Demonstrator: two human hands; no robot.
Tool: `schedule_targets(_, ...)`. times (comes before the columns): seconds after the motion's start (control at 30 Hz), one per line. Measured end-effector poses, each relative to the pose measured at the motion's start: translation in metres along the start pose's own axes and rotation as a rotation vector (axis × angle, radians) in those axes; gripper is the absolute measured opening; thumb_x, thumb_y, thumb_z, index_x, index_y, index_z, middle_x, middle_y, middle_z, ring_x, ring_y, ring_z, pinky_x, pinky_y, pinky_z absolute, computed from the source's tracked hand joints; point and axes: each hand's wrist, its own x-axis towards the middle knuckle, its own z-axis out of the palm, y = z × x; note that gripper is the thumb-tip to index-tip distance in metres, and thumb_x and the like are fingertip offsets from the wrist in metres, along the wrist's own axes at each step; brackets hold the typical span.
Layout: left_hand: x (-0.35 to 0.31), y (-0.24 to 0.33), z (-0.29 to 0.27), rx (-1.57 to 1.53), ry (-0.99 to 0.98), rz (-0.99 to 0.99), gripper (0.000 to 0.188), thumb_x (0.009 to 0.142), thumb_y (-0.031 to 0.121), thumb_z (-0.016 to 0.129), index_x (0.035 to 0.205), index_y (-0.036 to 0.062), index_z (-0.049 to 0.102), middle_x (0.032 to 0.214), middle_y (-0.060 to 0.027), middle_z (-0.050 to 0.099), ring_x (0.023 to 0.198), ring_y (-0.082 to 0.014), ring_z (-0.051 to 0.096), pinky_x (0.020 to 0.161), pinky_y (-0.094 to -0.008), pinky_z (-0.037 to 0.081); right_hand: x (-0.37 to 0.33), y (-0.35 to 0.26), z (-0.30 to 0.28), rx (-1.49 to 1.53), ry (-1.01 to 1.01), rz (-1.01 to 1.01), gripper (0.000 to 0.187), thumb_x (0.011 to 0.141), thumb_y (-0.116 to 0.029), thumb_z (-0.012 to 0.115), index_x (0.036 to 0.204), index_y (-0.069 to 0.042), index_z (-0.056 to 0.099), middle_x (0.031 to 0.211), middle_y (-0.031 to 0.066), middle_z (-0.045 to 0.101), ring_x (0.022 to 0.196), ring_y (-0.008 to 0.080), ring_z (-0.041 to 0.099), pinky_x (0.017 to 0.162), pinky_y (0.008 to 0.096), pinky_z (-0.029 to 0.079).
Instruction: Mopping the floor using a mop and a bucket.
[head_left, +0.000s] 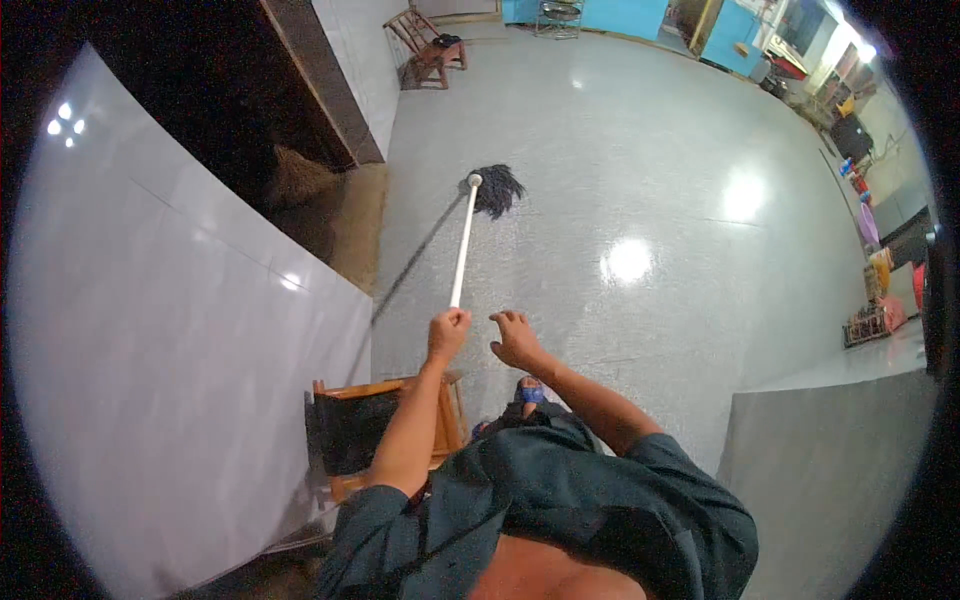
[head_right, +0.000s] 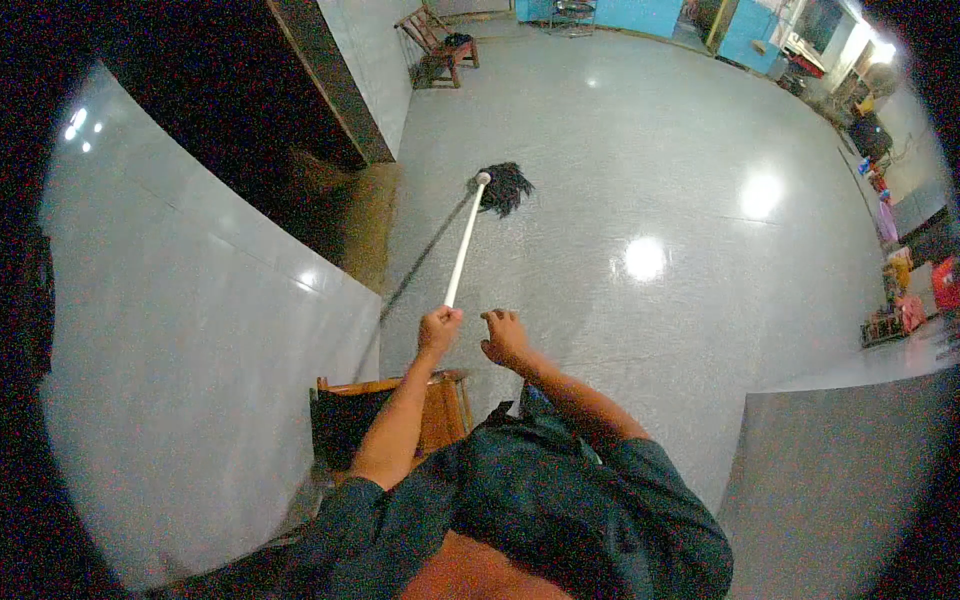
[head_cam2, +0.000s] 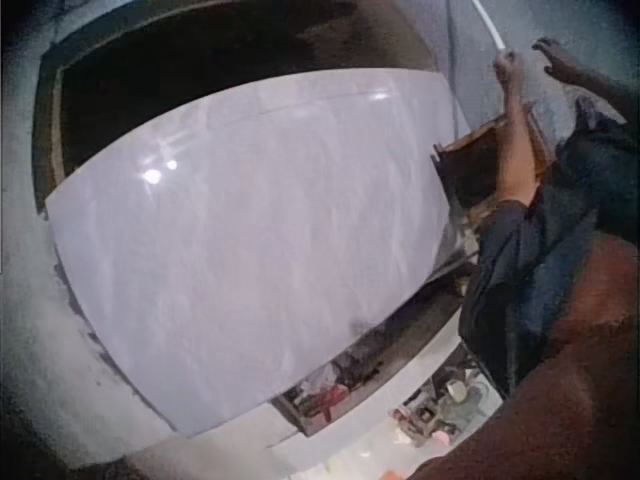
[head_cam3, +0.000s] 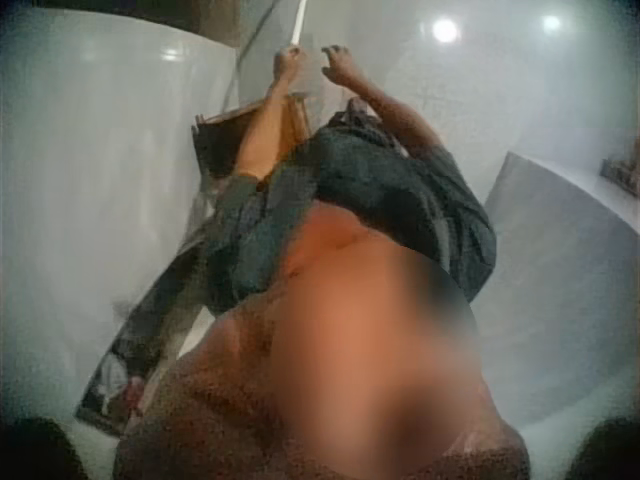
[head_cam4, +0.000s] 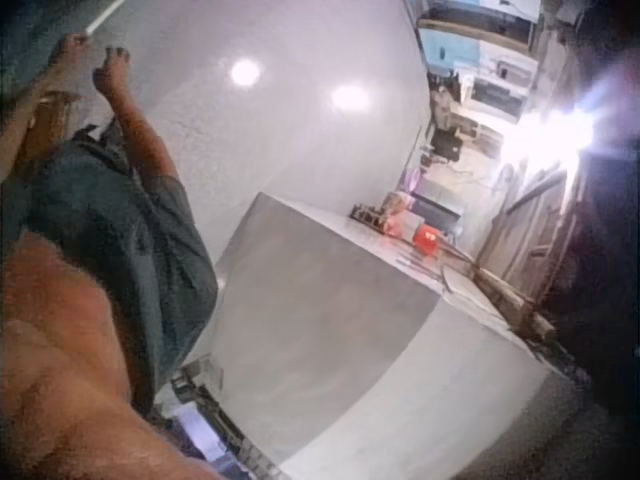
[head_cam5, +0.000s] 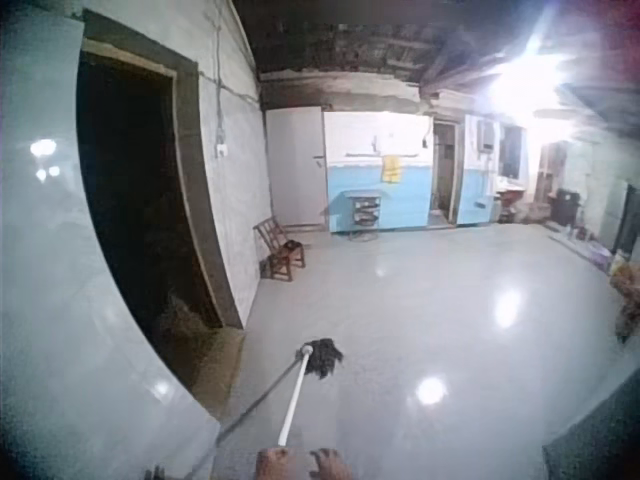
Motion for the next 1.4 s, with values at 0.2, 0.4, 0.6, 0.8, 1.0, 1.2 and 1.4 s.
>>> schedule_targets(0.2,-0.011,0.028,-0.044,-0.241,0.149,-0.167,0.027,0.084,0.022,0.057,0.071,-0.0017,0.057,0.054,0.0001,0.050,0.050,-0.0095,0.046,0.047,-0.0276,0.037,-0.013,-0.033,0.008,0.213,-0.029,0.094,0.061,0.067,-0.014,0.068,0.121,-0.006,0.043,0.122,0.0216,0.045,0.115,0.0404,0.038,0.098,0.0459,0.033)
schedule_targets(0.4,-0.150,0.104,-0.135,-0.914,0.303,-0.328,0.010,0.085,0.008,0.053,0.076,0.0031,0.054,0.063,-0.0002,0.049,0.049,-0.0062,0.040,0.048,-0.0241,0.033,0.006,-0.125,0.046,0.170,0.151,-0.349,0.051,0.065,-0.016,0.069,0.112,-0.006,0.050,0.114,0.0191,0.049,0.114,0.0371,0.041,0.100,0.0456,0.031)
schedule_targets(0.6,-0.269,0.141,-0.197,-0.549,0.512,-0.290,0.008,0.082,0.001,0.053,0.075,0.0014,0.057,0.068,-0.0028,0.053,0.061,-0.0093,0.046,0.064,-0.0284,0.042,-0.037,-0.212,0.044,0.541,-0.292,-0.809,0.015,0.067,-0.016,0.064,0.077,-0.013,0.053,0.068,0.0038,0.054,0.069,0.0270,0.056,0.065,0.0403,0.043)
schedule_targets(0.8,-0.282,0.132,-0.214,-0.386,0.002,0.127,0.007,0.076,0.003,0.060,0.081,-0.0003,0.064,0.074,-0.0103,0.061,0.064,-0.0179,0.057,0.075,-0.0370,0.048,-0.031,-0.216,0.048,0.514,-0.572,-1.094,0.014,0.072,-0.018,0.062,0.082,-0.012,0.055,0.065,0.0053,0.058,0.060,0.0253,0.060,0.052,0.0384,0.045)
schedule_targets(1.0,-0.179,0.115,-0.172,-0.326,0.462,0.483,0.009,0.081,0.005,0.055,0.081,-0.0025,0.060,0.074,-0.0126,0.062,0.063,-0.0181,0.059,0.059,-0.0295,0.047,0.050,-0.165,0.063,0.435,-0.427,-0.947,0.015,0.069,-0.018,0.063,0.082,-0.013,0.057,0.072,0.0046,0.060,0.064,0.0284,0.058,0.056,0.0384,0.044)
schedule_targets(1.2,-0.051,0.069,-0.107,-0.269,0.190,0.135,0.016,0.085,0.010,0.053,0.090,0.0000,0.063,0.074,-0.0004,0.060,0.062,-0.0047,0.049,0.054,-0.0216,0.040,0.132,-0.078,0.064,0.209,-0.076,-0.641,0.025,0.070,-0.013,0.064,0.093,-0.006,0.061,0.097,0.0140,0.060,0.095,0.0346,0.053,0.081,0.0417,0.044)
schedule_targets(1.4,0.036,0.031,-0.057,-0.368,0.350,-0.031,0.017,0.086,0.012,0.054,0.094,0.0012,0.064,0.080,-0.0003,0.061,0.065,-0.0069,0.049,0.058,-0.0233,0.041,0.173,-0.047,0.062,-0.056,-0.110,-0.751,0.035,0.072,-0.020,0.063,0.103,-0.006,0.058,0.112,0.0133,0.053,0.112,0.0341,0.045,0.096,0.0448,0.037)
